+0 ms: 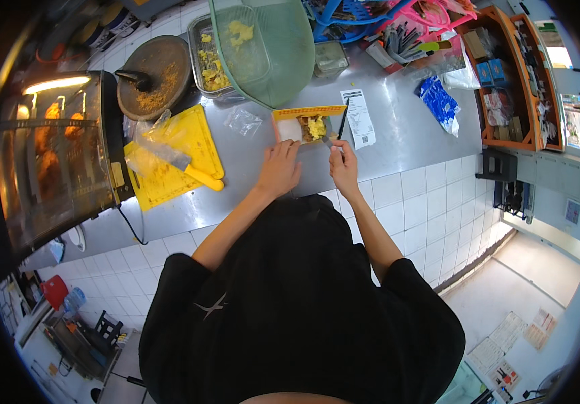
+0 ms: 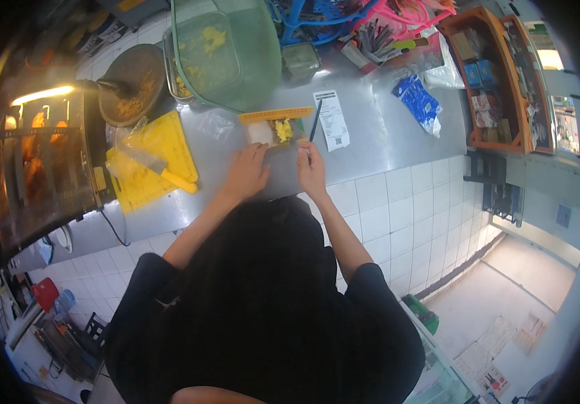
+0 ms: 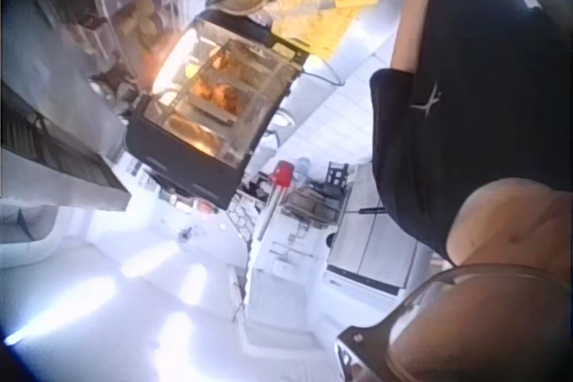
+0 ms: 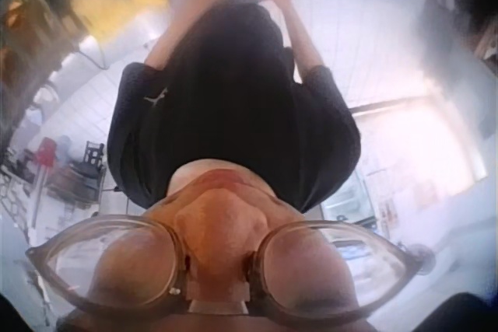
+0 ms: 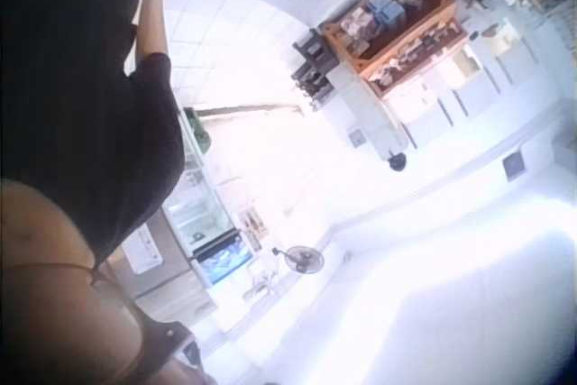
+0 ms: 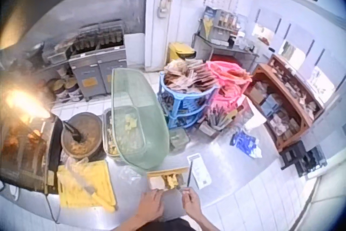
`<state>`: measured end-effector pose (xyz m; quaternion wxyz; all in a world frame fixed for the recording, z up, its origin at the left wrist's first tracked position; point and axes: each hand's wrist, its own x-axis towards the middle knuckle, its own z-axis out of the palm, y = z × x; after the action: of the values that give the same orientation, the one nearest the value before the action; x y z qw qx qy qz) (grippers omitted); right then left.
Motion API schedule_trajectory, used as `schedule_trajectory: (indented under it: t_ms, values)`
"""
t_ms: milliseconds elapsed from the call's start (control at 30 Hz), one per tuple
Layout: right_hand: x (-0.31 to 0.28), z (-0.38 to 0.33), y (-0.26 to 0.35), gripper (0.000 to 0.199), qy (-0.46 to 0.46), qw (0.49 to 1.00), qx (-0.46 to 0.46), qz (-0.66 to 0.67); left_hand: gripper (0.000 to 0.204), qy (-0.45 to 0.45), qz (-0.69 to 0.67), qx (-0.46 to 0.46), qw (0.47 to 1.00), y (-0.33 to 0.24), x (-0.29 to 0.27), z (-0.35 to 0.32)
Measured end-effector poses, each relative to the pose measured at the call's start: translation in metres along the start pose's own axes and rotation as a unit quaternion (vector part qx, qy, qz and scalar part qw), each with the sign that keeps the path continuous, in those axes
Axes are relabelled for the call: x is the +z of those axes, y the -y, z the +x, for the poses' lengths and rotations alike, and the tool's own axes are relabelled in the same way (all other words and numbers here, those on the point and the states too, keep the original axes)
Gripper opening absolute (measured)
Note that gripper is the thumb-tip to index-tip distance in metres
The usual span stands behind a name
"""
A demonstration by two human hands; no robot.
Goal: The person assembles a takeout order by placing a bun and fried chicken into a cardboard box, adding a side of pickles, and including a napkin. The person then places the box and a receipt into a plastic bag and hands the bag to a customer.
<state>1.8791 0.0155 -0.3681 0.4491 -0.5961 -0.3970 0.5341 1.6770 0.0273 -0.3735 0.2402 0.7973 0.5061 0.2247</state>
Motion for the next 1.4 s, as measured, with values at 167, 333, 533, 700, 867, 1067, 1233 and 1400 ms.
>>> schedule_trajectory:
  t_ms: [167,333,533,700,867,1067,1233,1400]
  values:
    - [-0.016,0.025,-0.02,0.02,0.015,0.977,-0.09,-0.192,0.043,0.043,0.04,-0.07,0.996,-0.003,0.041,0.008]
    - [-0.028,0.017,-0.022,0.018,0.077,0.94,-0.119,-0.312,0.042,-0.018,0.003,-0.052,0.998,0.002,0.057,-0.002]
    - [-0.029,0.014,-0.021,0.02,0.094,0.897,-0.22,-0.371,0.05,-0.061,-0.031,-0.052,0.996,-0.006,0.054,-0.005]
    - [-0.021,0.012,-0.02,0.02,0.109,0.88,-0.225,-0.404,0.058,-0.062,0.068,-0.061,0.994,-0.024,0.041,-0.024]
    - [-0.014,0.009,-0.019,0.019,0.062,0.893,-0.212,-0.392,0.059,-0.052,0.076,-0.059,0.994,-0.03,0.036,-0.032]
    - [-0.007,0.002,-0.014,0.022,0.135,0.879,-0.191,-0.415,0.055,-0.046,0.002,-0.054,0.998,-0.016,0.031,-0.03]
    - [-0.003,-0.004,-0.003,0.02,0.046,0.903,-0.191,-0.381,0.049,-0.052,-0.037,-0.015,0.998,-0.006,0.02,-0.031]
    - [0.004,-0.012,0.003,0.02,0.075,0.88,-0.214,-0.417,0.046,-0.048,-0.089,0.015,0.995,0.005,0.013,-0.032]
